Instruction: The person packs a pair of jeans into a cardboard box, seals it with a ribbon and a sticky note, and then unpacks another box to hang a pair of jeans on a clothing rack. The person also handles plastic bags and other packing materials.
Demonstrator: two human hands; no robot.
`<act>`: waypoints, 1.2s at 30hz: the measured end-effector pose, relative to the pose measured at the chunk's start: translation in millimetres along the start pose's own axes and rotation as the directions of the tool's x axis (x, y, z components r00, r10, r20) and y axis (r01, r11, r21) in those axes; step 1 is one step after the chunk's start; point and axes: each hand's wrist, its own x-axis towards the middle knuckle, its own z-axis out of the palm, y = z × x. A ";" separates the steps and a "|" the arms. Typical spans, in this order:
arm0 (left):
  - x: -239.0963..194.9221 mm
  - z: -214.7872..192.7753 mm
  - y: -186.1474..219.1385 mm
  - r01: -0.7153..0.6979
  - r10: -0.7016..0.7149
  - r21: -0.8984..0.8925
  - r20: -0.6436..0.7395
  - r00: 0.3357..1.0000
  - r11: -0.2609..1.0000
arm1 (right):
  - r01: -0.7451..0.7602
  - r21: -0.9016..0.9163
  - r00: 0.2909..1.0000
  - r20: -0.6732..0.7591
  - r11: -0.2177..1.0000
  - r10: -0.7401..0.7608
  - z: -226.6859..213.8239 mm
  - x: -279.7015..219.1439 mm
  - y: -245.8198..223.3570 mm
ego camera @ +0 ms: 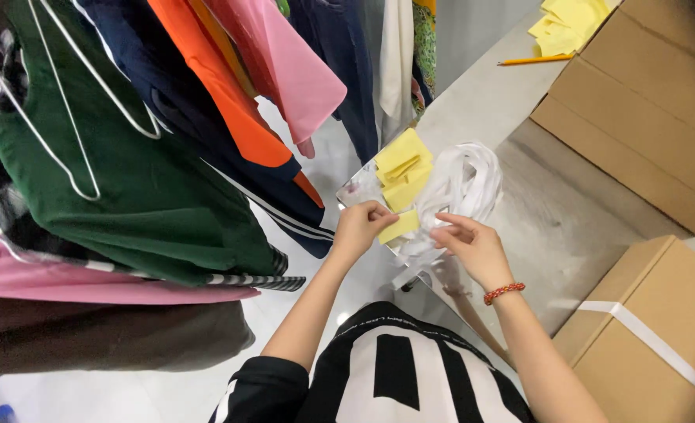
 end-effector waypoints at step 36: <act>57.7 22.1 -19.8 -0.107 0.143 0.151 -0.251 0.957 0.983 | -0.125 -0.001 0.984 -0.126 0.992 0.124 -3.7 17.0 5.4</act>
